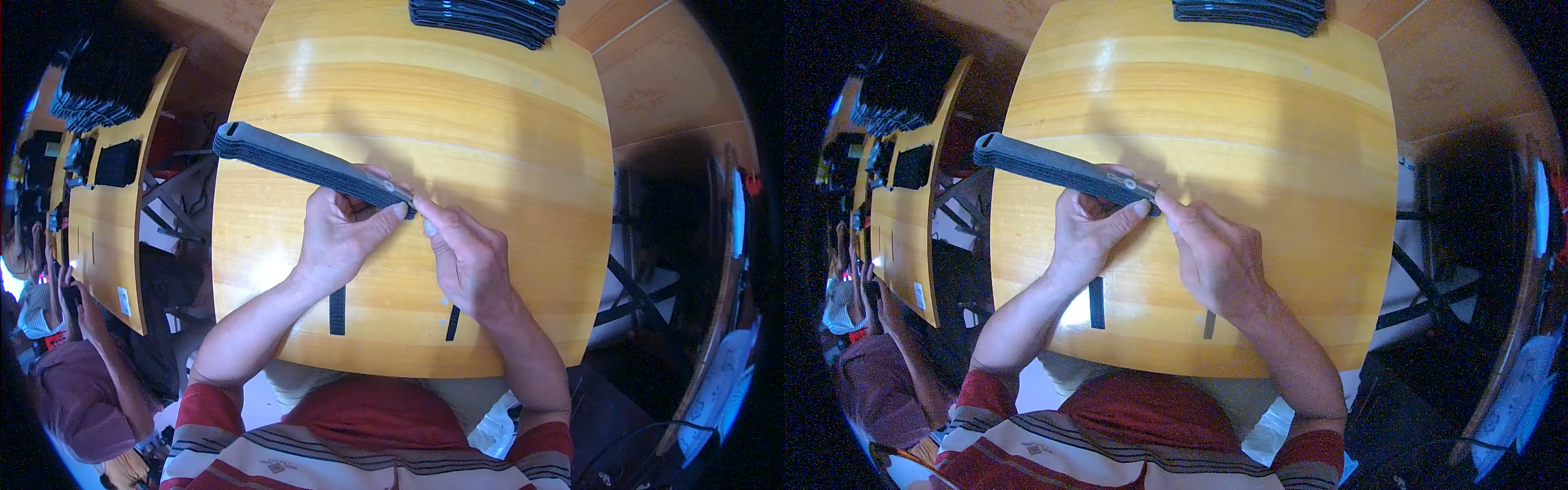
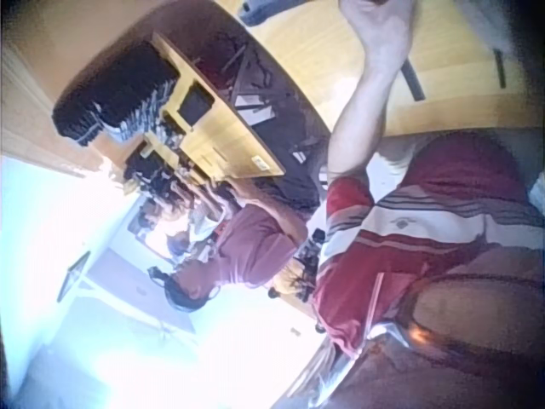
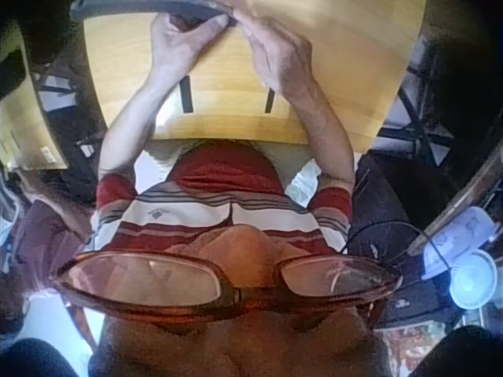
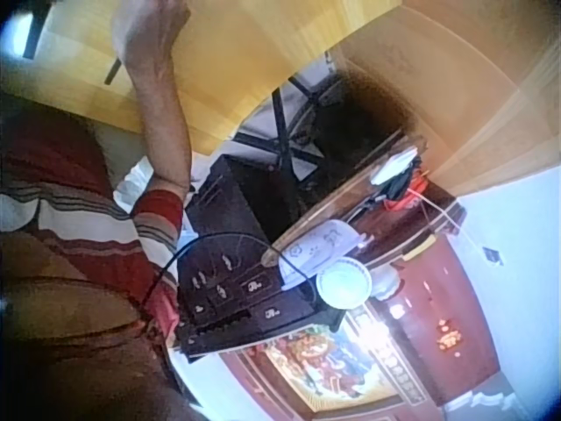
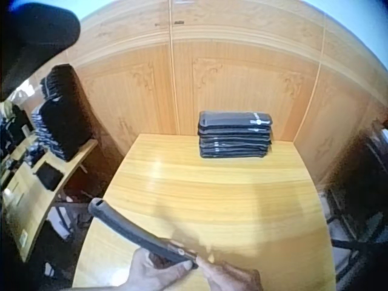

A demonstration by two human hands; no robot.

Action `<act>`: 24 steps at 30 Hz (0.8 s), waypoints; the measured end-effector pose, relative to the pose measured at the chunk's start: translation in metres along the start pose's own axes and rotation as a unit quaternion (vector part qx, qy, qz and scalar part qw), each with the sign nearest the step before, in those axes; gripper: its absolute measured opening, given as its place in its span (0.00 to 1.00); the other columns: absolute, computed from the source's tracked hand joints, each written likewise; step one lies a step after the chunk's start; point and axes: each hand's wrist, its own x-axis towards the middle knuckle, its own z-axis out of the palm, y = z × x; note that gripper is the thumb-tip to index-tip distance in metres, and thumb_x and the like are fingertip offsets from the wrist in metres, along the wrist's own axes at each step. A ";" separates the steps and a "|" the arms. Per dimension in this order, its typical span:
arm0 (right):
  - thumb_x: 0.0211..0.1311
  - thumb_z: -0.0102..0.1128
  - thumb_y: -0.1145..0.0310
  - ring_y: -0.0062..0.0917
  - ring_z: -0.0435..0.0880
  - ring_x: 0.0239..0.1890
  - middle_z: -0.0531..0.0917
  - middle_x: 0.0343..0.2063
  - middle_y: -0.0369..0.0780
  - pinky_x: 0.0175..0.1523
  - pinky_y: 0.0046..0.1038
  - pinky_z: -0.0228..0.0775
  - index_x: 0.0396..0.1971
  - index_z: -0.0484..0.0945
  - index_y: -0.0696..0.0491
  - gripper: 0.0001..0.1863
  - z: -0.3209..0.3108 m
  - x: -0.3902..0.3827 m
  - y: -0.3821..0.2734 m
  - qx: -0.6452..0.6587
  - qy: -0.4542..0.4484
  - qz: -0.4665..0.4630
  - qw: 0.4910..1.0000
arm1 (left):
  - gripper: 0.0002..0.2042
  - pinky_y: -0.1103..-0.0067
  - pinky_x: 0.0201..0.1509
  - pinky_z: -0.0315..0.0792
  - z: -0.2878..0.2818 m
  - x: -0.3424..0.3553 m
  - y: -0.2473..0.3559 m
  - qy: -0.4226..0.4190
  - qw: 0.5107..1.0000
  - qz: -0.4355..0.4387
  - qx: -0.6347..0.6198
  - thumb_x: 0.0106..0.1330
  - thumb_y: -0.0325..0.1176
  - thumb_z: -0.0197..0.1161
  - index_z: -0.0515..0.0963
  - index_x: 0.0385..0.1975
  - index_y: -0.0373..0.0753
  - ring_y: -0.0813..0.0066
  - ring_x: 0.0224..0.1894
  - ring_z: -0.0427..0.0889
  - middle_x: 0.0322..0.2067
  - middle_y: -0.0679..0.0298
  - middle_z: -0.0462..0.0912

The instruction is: Manually applying small components and strips to a series of black straps at a workshop station.

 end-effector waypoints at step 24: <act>0.59 0.58 0.84 0.36 0.85 0.27 0.82 0.28 0.46 0.31 0.32 0.76 0.51 0.79 0.57 0.19 0.003 0.001 -0.013 -0.053 0.001 0.033 0.998 | 0.16 0.78 0.55 0.77 0.006 -0.004 -0.003 0.017 0.999 0.026 -0.008 0.62 0.17 0.62 0.69 0.49 0.32 0.74 0.48 0.81 0.44 0.56 0.81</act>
